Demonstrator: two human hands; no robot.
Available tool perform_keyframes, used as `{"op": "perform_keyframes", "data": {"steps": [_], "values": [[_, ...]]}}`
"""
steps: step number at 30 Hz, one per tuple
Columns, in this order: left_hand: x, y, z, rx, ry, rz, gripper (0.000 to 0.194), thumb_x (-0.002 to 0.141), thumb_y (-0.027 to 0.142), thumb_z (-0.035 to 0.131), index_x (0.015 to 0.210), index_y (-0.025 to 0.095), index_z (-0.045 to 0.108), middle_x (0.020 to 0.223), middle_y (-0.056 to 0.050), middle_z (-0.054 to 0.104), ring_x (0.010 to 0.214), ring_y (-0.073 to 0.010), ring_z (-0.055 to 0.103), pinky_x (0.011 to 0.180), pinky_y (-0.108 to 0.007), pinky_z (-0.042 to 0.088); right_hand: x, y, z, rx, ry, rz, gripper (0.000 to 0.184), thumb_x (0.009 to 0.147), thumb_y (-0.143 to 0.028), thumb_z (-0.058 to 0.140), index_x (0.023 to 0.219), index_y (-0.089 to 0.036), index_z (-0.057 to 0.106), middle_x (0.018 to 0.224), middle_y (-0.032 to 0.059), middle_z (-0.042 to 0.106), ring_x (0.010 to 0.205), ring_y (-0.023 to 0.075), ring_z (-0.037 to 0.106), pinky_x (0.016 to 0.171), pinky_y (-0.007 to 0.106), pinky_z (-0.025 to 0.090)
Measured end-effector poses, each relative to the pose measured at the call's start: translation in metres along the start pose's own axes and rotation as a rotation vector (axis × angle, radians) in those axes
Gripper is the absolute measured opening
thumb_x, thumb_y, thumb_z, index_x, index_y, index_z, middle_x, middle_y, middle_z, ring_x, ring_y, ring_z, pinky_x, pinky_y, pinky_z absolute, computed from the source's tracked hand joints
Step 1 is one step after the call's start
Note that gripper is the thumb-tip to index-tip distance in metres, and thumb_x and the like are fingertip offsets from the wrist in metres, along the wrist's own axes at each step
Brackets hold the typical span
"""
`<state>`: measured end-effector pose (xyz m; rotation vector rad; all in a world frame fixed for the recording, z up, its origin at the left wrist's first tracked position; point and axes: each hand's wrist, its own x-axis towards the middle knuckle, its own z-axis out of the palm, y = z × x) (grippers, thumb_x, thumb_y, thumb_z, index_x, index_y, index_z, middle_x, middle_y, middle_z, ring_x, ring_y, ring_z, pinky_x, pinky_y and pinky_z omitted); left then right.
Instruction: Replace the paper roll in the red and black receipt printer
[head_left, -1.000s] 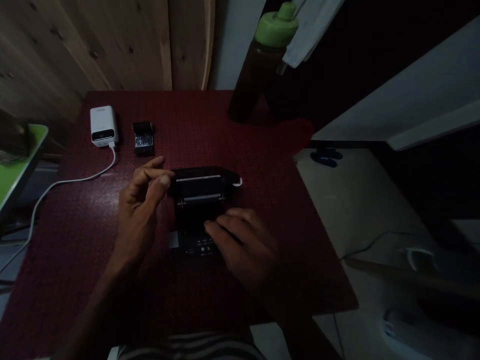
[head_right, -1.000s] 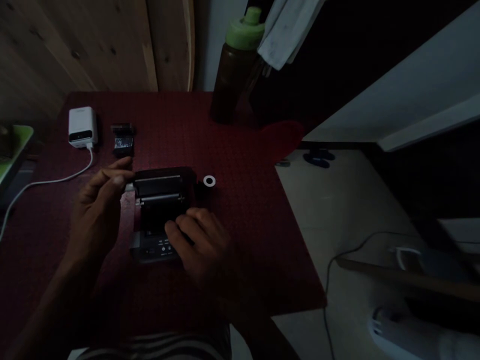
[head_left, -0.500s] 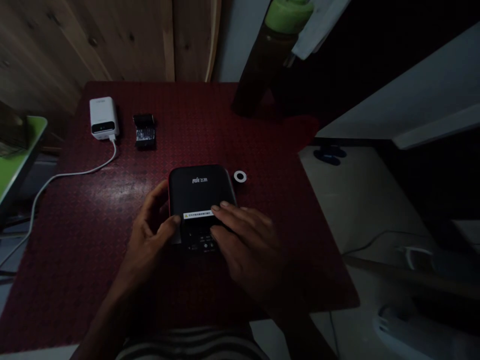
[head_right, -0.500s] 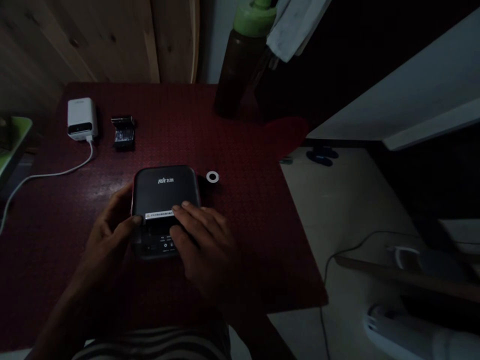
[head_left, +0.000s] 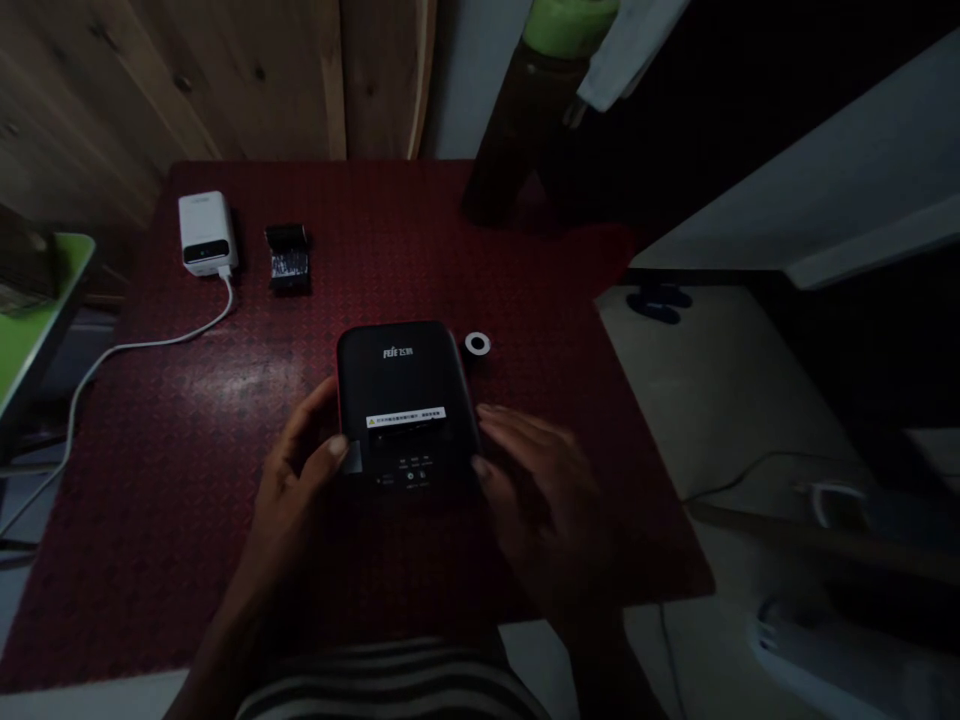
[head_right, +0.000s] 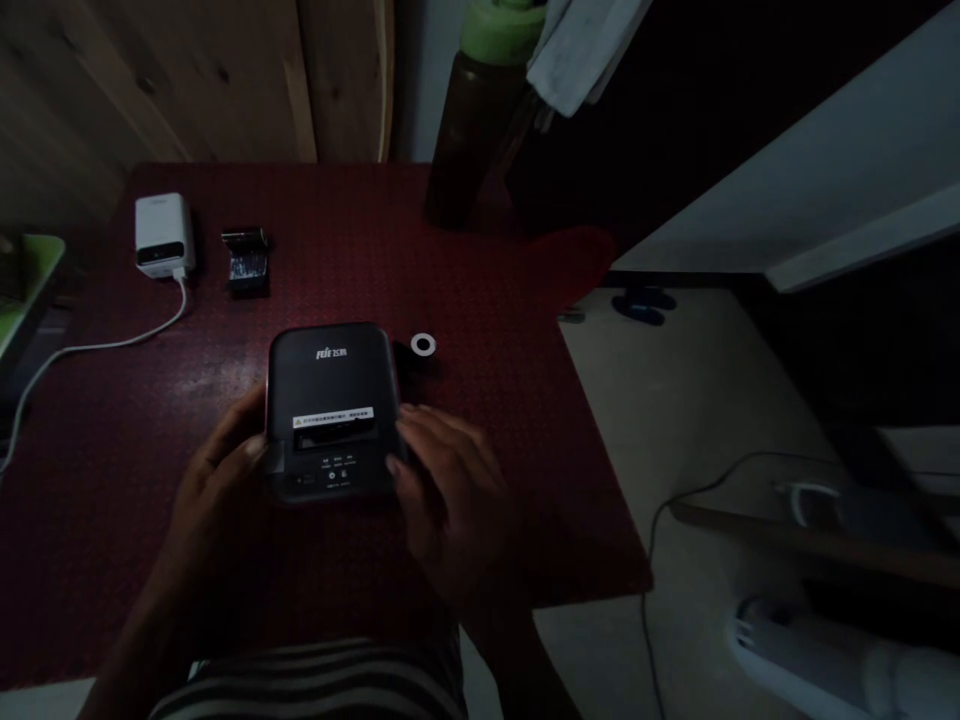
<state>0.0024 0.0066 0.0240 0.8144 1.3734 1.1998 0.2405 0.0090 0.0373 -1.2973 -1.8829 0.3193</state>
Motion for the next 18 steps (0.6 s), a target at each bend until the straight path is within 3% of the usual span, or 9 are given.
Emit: {"op": "perform_keyframes", "data": {"steps": [3, 6, 11, 18], "values": [[-0.004, 0.0, -0.003, 0.022, 0.013, 0.013, 0.06, 0.098, 0.046, 0.087, 0.157, 0.035, 0.075, 0.164, -0.008, 0.073, 0.152, -0.0355, 0.07, 0.119, -0.047, 0.063, -0.022, 0.004, 0.005, 0.026, 0.047, 0.169, 0.032, 0.114, -0.032, 0.067, 0.145, -0.029, 0.074, 0.135, 0.01, 0.088, 0.121, 0.0295, 0.087, 0.099, 0.048, 0.075], [-0.004, 0.006, -0.002, 0.035, -0.002, 0.021, 0.06, 0.096, 0.045, 0.09, 0.154, 0.035, 0.078, 0.158, -0.009, 0.077, 0.145, -0.0361, 0.074, 0.109, -0.044, 0.069, -0.038, 0.003, 0.014, 0.042, 0.015, 0.283, 0.039, 0.116, -0.045, 0.064, 0.149, -0.026, 0.072, 0.132, 0.0117, 0.089, 0.112, 0.0294, 0.089, 0.092, 0.045, 0.075], [-0.005, 0.016, 0.003, 0.08, 0.005, 0.015, 0.062, 0.094, 0.048, 0.092, 0.153, 0.035, 0.078, 0.159, -0.01, 0.076, 0.149, -0.0392, 0.071, 0.105, -0.044, 0.071, -0.042, 0.0, 0.022, 0.054, -0.002, 0.288, 0.043, 0.117, -0.053, 0.06, 0.149, -0.025, 0.071, 0.132, 0.0135, 0.088, 0.115, 0.0314, 0.088, 0.094, 0.046, 0.075], [-0.012, 0.012, 0.006, 0.064, 0.042, -0.034, 0.063, 0.1, 0.051, 0.088, 0.161, 0.042, 0.071, 0.165, -0.005, 0.072, 0.149, -0.0334, 0.072, 0.11, -0.041, 0.068, -0.043, 0.007, 0.026, 0.074, -0.005, 0.335, 0.052, 0.117, -0.061, 0.055, 0.146, -0.023, 0.075, 0.131, 0.015, 0.089, 0.115, 0.0326, 0.088, 0.094, 0.046, 0.075]]}}
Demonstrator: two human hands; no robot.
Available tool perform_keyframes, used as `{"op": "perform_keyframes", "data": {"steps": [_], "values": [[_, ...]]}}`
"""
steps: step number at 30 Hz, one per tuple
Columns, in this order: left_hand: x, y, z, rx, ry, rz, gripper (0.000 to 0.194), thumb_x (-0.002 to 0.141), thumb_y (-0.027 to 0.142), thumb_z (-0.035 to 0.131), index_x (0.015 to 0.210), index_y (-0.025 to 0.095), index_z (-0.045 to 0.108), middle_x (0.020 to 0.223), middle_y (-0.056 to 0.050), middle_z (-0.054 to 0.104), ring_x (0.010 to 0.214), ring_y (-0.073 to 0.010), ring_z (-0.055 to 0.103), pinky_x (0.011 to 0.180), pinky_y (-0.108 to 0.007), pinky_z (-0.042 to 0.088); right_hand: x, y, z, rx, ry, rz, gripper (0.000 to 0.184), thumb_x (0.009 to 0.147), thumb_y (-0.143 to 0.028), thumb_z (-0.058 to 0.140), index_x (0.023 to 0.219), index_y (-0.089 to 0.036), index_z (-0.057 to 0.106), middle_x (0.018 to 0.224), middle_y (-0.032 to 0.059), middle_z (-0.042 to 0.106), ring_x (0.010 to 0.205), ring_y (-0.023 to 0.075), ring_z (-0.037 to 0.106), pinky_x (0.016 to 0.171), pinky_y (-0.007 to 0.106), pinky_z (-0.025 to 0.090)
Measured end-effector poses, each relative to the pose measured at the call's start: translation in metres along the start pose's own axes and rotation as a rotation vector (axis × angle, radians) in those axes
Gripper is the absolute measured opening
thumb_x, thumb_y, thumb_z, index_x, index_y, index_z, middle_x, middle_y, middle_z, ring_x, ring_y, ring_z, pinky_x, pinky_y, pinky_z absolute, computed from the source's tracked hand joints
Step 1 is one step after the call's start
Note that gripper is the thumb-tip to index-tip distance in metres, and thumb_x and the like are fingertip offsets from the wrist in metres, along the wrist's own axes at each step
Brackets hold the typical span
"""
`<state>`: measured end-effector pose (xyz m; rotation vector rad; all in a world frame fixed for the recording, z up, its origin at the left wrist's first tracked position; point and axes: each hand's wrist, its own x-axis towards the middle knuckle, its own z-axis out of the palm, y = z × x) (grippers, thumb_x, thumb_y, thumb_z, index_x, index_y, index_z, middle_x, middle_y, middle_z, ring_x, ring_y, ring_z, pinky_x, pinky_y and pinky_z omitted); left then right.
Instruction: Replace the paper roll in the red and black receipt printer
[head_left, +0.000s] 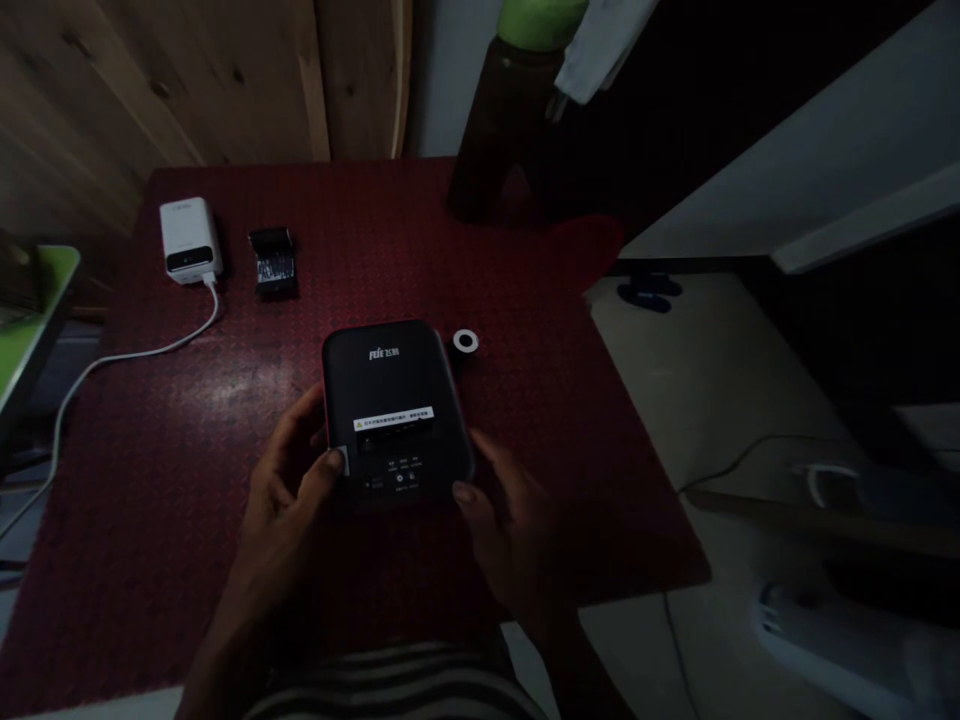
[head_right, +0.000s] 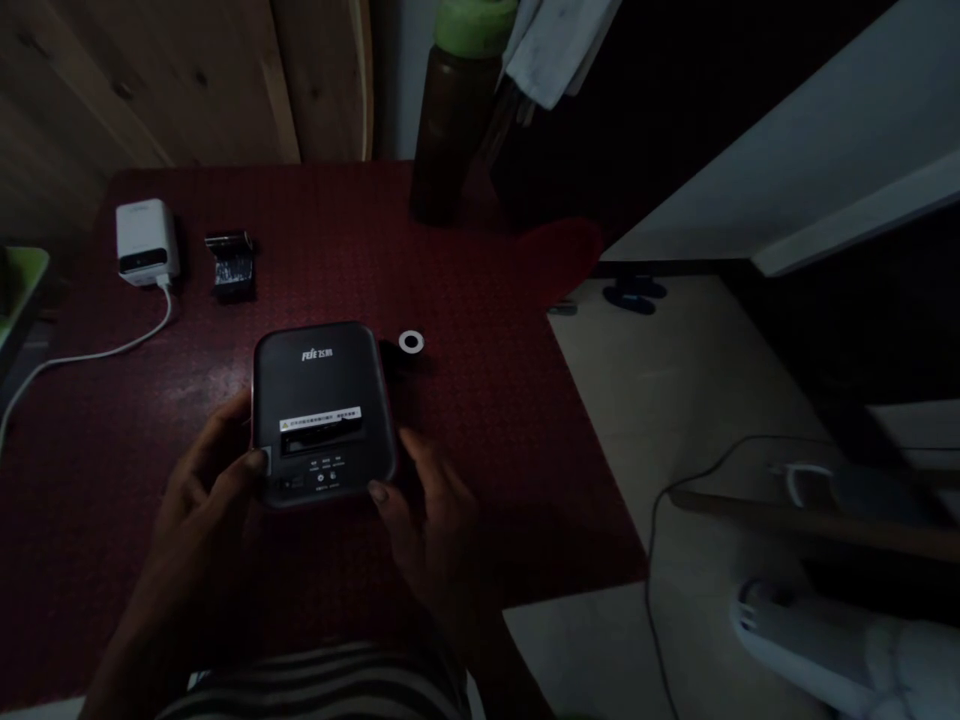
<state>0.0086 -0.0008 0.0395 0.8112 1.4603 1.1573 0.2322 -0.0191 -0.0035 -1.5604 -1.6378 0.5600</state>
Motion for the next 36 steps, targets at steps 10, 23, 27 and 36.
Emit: {"op": "perform_keyframes", "data": {"steps": [10, 23, 27, 36], "values": [[-0.001, 0.01, 0.011, 0.007, 0.028, 0.009, 0.061, 0.102, 0.041, 0.079, 0.162, 0.031, 0.07, 0.166, -0.009, 0.07, 0.152, -0.0337, 0.069, 0.118, -0.043, 0.062, 0.002, 0.003, 0.007, 0.14, -0.032, 0.023, 0.056, 0.118, -0.064, 0.051, 0.146, -0.021, 0.076, 0.132, 0.0134, 0.089, 0.115, 0.0302, 0.088, 0.095, 0.04, 0.072], [0.001, -0.01, 0.005, -0.019, 0.002, 0.106, 0.055, 0.106, 0.044, 0.075, 0.16, 0.036, 0.072, 0.167, -0.008, 0.069, 0.152, -0.0348, 0.067, 0.118, -0.048, 0.061, 0.004, -0.003, 0.004, 0.242, -0.065, 0.051, 0.051, 0.117, -0.062, 0.057, 0.14, -0.023, 0.08, 0.129, 0.0104, 0.09, 0.115, 0.0293, 0.088, 0.098, 0.04, 0.07], [0.004, -0.017, -0.003, -0.093, -0.067, 0.123, 0.056, 0.106, 0.05, 0.077, 0.16, 0.036, 0.07, 0.168, -0.006, 0.068, 0.155, -0.0342, 0.064, 0.123, -0.048, 0.056, 0.012, -0.003, -0.007, 0.171, 0.035, -0.014, 0.044, 0.118, -0.055, 0.059, 0.143, -0.026, 0.079, 0.134, 0.0098, 0.089, 0.113, 0.0289, 0.088, 0.094, 0.042, 0.072], [0.011, -0.028, -0.004, -0.002, -0.079, 0.251, 0.073, 0.102, 0.059, 0.081, 0.165, 0.028, 0.06, 0.17, -0.014, 0.064, 0.153, -0.0374, 0.066, 0.123, -0.055, 0.058, 0.129, -0.074, 0.006, -0.475, -0.643, -0.423, 0.029, 0.112, -0.006, 0.061, 0.121, -0.021, 0.085, 0.128, 0.0127, 0.088, 0.119, 0.0292, 0.083, 0.106, 0.043, 0.063]]}}
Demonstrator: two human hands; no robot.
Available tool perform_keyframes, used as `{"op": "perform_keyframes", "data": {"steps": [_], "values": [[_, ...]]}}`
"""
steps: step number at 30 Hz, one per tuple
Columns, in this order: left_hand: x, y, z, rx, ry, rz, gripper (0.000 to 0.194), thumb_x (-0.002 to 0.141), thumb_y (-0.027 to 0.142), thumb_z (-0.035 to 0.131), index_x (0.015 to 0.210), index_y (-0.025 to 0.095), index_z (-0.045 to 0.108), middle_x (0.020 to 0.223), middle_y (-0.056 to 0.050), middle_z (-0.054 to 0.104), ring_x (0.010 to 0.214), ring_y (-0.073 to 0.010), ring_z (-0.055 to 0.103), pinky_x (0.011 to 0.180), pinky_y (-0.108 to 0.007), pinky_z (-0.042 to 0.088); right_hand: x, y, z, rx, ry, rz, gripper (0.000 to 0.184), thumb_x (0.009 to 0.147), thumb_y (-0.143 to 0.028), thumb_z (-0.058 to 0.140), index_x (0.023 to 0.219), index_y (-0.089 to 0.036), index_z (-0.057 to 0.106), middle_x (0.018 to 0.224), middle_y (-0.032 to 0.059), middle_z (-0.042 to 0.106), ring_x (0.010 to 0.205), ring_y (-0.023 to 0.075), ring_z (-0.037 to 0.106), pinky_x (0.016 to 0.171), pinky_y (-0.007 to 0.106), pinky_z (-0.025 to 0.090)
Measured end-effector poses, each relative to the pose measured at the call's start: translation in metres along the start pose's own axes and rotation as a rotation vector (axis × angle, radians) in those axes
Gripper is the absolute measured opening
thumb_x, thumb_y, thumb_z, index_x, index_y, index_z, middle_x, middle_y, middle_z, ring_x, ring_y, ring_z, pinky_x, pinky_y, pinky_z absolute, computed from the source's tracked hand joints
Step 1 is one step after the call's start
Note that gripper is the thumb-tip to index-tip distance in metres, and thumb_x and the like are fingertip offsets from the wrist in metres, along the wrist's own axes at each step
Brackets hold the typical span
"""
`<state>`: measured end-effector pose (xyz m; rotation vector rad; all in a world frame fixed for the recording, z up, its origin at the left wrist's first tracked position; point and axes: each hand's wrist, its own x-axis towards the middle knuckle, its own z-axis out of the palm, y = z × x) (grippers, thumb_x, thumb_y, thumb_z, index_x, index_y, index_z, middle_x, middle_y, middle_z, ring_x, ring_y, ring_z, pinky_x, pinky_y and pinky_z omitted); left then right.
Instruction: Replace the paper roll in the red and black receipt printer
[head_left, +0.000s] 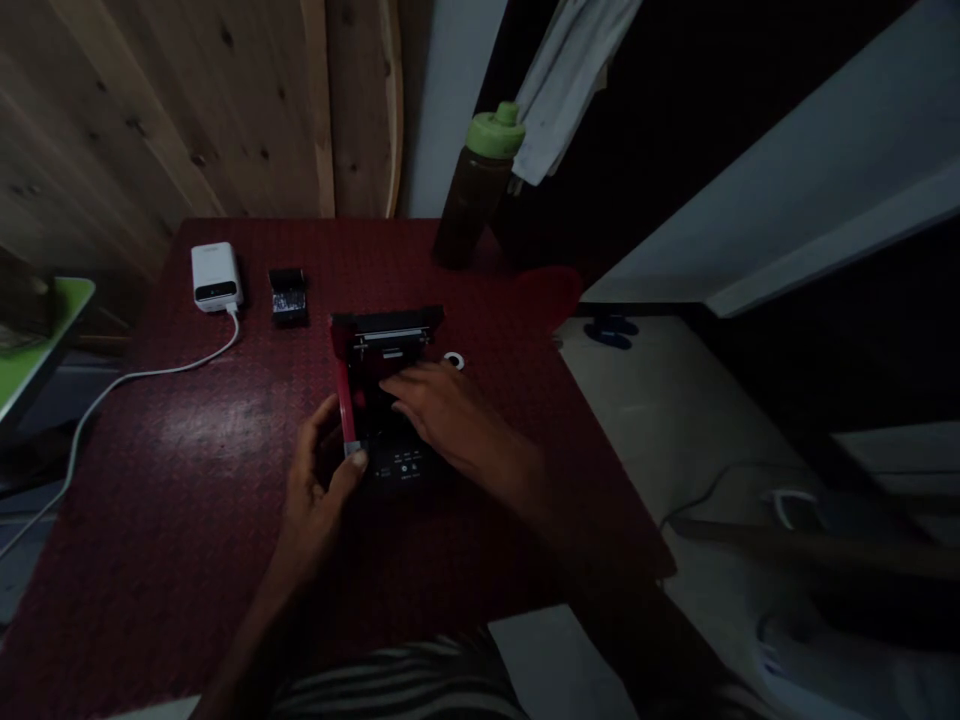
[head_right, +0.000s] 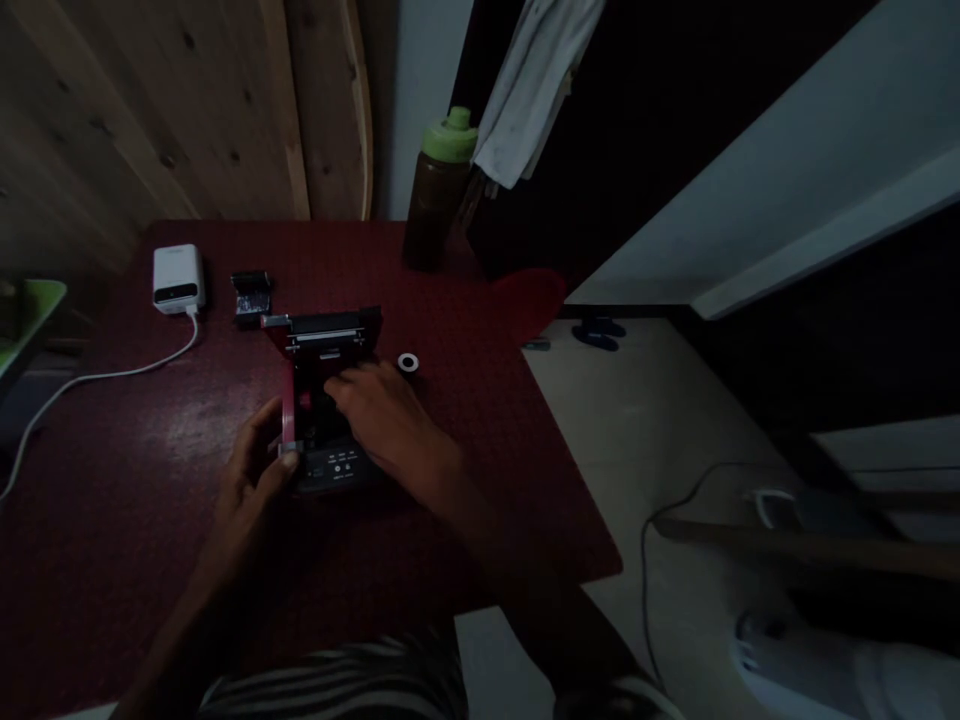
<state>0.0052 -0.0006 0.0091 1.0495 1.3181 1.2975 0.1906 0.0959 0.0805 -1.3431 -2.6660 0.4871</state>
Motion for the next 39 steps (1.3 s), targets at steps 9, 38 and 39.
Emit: {"op": "perform_keyframes", "data": {"steps": [9, 38, 39], "values": [[0.002, -0.007, -0.004, -0.017, -0.033, -0.017, 0.078, 0.101, 0.056, 0.081, 0.169, 0.028, 0.055, 0.17, -0.016, 0.061, 0.154, -0.0389, 0.063, 0.128, -0.062, 0.052, 0.032, -0.015, -0.007, -0.146, -0.23, -0.007, 0.037, 0.106, 0.003, 0.056, 0.13, -0.014, 0.08, 0.128, 0.0172, 0.085, 0.111, 0.0296, 0.083, 0.095, 0.039, 0.062], [-0.001, 0.005, 0.001, 0.045, 0.044, -0.051, 0.063, 0.099, 0.053, 0.088, 0.158, 0.041, 0.072, 0.163, -0.005, 0.071, 0.149, -0.0359, 0.069, 0.114, -0.045, 0.064, -0.129, 0.071, 0.085, 0.752, 0.322, 0.331, 0.068, 0.088, -0.012, 0.073, 0.154, -0.03, 0.074, 0.158, 0.0098, 0.078, 0.145, 0.0293, 0.076, 0.128, 0.061, 0.058], [-0.001, 0.006, 0.002, 0.048, 0.04, -0.058, 0.064, 0.098, 0.054, 0.088, 0.158, 0.041, 0.071, 0.163, -0.005, 0.071, 0.148, -0.0366, 0.07, 0.112, -0.045, 0.065, -0.135, 0.074, 0.078, 0.731, 0.293, 0.312, 0.069, 0.091, -0.012, 0.072, 0.157, -0.031, 0.072, 0.161, 0.0095, 0.077, 0.147, 0.0292, 0.075, 0.128, 0.062, 0.058]]}}
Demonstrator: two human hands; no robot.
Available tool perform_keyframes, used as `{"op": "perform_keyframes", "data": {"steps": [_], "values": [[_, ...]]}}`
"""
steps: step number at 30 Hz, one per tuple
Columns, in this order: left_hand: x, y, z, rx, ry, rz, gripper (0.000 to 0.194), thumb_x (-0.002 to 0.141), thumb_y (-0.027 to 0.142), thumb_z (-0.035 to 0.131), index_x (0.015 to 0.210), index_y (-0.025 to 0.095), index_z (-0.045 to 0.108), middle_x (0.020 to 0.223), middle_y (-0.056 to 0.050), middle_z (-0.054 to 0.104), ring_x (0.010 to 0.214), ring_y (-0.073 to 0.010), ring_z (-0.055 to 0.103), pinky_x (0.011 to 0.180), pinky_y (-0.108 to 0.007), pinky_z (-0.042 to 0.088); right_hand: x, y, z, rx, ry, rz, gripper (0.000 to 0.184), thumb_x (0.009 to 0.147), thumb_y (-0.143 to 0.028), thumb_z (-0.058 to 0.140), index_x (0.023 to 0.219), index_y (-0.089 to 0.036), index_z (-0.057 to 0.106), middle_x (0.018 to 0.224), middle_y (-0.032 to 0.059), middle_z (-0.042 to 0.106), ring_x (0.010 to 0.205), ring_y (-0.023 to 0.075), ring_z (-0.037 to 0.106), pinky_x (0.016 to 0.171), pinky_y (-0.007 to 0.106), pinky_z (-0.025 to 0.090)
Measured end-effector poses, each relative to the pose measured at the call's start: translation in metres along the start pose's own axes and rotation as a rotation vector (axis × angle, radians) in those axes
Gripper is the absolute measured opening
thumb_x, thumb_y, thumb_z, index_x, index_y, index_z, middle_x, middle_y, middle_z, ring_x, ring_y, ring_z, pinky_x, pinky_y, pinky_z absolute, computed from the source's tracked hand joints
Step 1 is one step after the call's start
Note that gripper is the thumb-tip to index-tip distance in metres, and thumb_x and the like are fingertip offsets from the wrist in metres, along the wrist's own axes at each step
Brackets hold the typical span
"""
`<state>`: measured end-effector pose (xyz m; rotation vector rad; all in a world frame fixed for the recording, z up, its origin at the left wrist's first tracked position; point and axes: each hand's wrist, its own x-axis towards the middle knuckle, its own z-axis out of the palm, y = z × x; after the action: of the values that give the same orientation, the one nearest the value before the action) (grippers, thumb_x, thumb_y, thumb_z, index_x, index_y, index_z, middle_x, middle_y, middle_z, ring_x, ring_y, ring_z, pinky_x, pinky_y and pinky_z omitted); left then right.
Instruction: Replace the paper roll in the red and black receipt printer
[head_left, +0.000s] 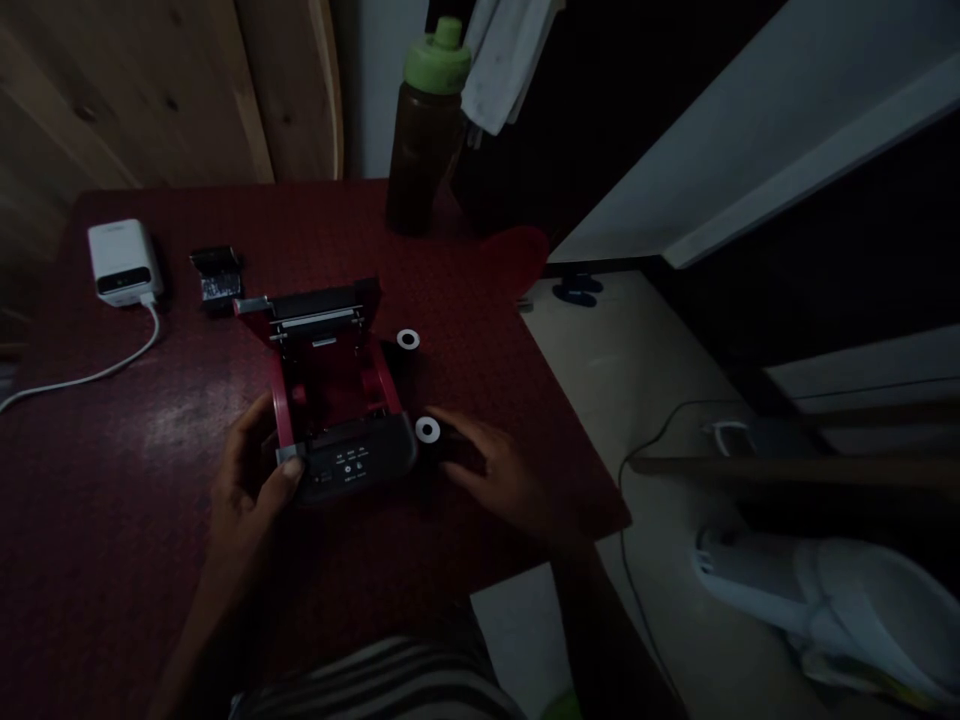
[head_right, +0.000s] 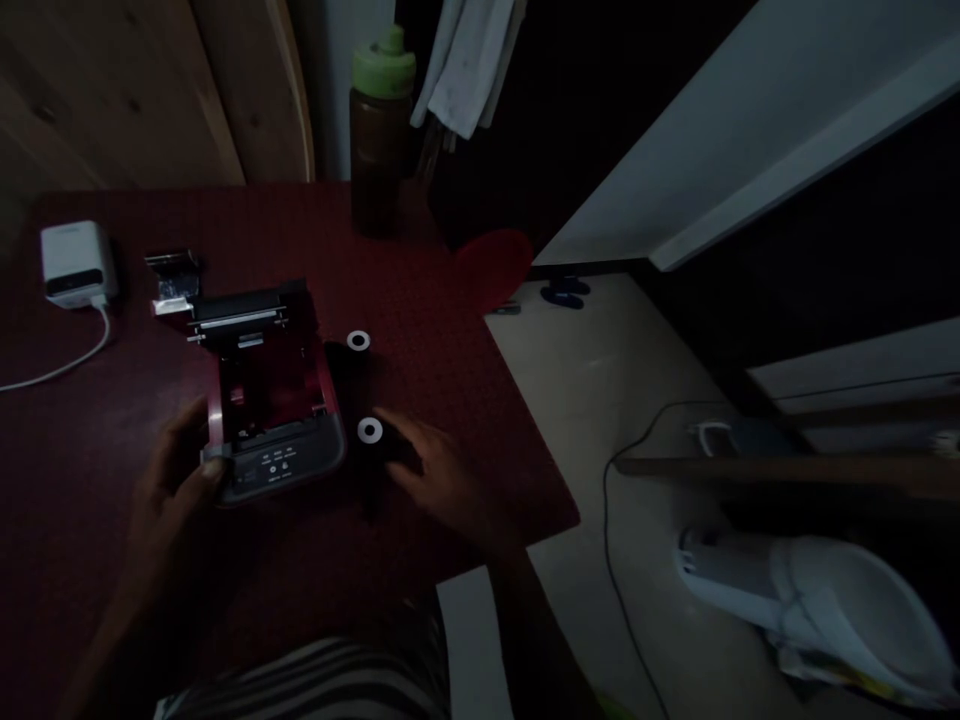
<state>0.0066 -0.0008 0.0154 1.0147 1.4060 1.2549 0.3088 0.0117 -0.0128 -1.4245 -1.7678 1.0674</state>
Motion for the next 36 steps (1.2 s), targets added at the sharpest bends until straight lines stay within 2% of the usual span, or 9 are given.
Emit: {"op": "perform_keyframes", "data": {"steps": [4, 7, 12, 15, 18, 23, 27, 31, 36], "values": [[0.0, 0.002, 0.0, 0.001, 0.01, -0.028, 0.064, 0.098, 0.054, 0.088, 0.159, 0.042, 0.071, 0.167, -0.004, 0.068, 0.148, -0.0377, 0.07, 0.109, -0.046, 0.067, 0.01, -0.011, -0.038, -0.127, -0.037, -0.018, 0.05, 0.103, -0.014, 0.062, 0.147, -0.031, 0.079, 0.149, 0.007, 0.084, 0.138, 0.0268, 0.08, 0.122, 0.057, 0.062], [0.001, -0.002, -0.002, -0.004, -0.004, -0.02, 0.065, 0.098, 0.053, 0.089, 0.159, 0.039, 0.07, 0.169, -0.006, 0.067, 0.148, -0.0375, 0.07, 0.108, -0.045, 0.067, 0.048, -0.014, -0.045, -0.143, 0.107, -0.007, 0.034, 0.103, -0.016, 0.064, 0.128, -0.027, 0.086, 0.132, 0.0073, 0.088, 0.125, 0.0267, 0.083, 0.116, 0.054, 0.064], [0.005, -0.01, -0.006, -0.005, -0.026, 0.021, 0.07, 0.097, 0.056, 0.088, 0.161, 0.035, 0.068, 0.168, -0.01, 0.067, 0.147, -0.0397, 0.07, 0.112, -0.05, 0.065, 0.122, 0.002, -0.005, -0.069, 0.167, 0.017, 0.049, 0.087, -0.02, 0.081, 0.136, -0.02, 0.078, 0.13, 0.0118, 0.084, 0.108, 0.0253, 0.081, 0.09, 0.042, 0.066], [0.004, -0.008, -0.005, -0.011, -0.038, 0.017, 0.072, 0.098, 0.055, 0.087, 0.163, 0.034, 0.066, 0.165, -0.012, 0.069, 0.147, -0.0395, 0.071, 0.112, -0.05, 0.065, 0.139, 0.009, 0.015, -0.036, 0.176, 0.002, 0.032, 0.087, -0.022, 0.077, 0.119, -0.018, 0.078, 0.12, 0.0102, 0.084, 0.108, 0.0261, 0.078, 0.094, 0.042, 0.063], [0.003, -0.007, -0.004, -0.015, -0.031, 0.014, 0.07, 0.099, 0.054, 0.087, 0.163, 0.034, 0.066, 0.164, -0.011, 0.07, 0.146, -0.0389, 0.071, 0.111, -0.05, 0.066, 0.131, 0.004, 0.012, -0.006, 0.209, -0.007, 0.025, 0.088, -0.026, 0.075, 0.112, -0.02, 0.074, 0.112, 0.0077, 0.083, 0.107, 0.0266, 0.078, 0.1, 0.045, 0.062], [0.004, -0.009, -0.004, -0.016, -0.034, 0.012, 0.071, 0.098, 0.057, 0.086, 0.163, 0.035, 0.066, 0.165, -0.011, 0.069, 0.146, -0.0396, 0.071, 0.112, -0.05, 0.066, 0.084, -0.045, -0.039, 0.012, 0.241, -0.073, 0.03, 0.09, -0.031, 0.08, 0.119, -0.026, 0.075, 0.126, 0.0054, 0.084, 0.12, 0.0274, 0.078, 0.112, 0.049, 0.06], [0.003, -0.008, -0.003, -0.02, -0.039, 0.019, 0.073, 0.099, 0.058, 0.085, 0.164, 0.033, 0.064, 0.167, -0.012, 0.068, 0.144, -0.0388, 0.072, 0.108, -0.049, 0.067, 0.057, -0.1, -0.065, -0.029, -0.013, -0.159, 0.029, 0.097, -0.041, 0.083, 0.125, -0.031, 0.081, 0.12, 0.0035, 0.086, 0.114, 0.0299, 0.081, 0.104, 0.048, 0.066], [0.001, -0.005, -0.002, -0.017, -0.052, 0.005, 0.073, 0.099, 0.056, 0.083, 0.164, 0.03, 0.062, 0.168, -0.014, 0.066, 0.146, -0.0382, 0.071, 0.114, -0.052, 0.064, 0.064, -0.131, -0.037, -0.303, -0.207, -0.308, 0.03, 0.105, -0.024, 0.073, 0.134, -0.03, 0.079, 0.13, 0.0047, 0.085, 0.121, 0.0295, 0.078, 0.109, 0.049, 0.065], [0.001, -0.004, -0.004, -0.038, -0.061, -0.021, 0.075, 0.098, 0.052, 0.084, 0.165, 0.026, 0.06, 0.171, -0.016, 0.063, 0.156, -0.0396, 0.063, 0.128, -0.058, 0.052, 0.089, -0.141, 0.021, -0.691, -0.282, -0.378, 0.036, 0.099, 0.006, 0.061, 0.121, -0.019, 0.076, 0.115, 0.0111, 0.084, 0.111, 0.0286, 0.074, 0.1, 0.043, 0.063]]}}
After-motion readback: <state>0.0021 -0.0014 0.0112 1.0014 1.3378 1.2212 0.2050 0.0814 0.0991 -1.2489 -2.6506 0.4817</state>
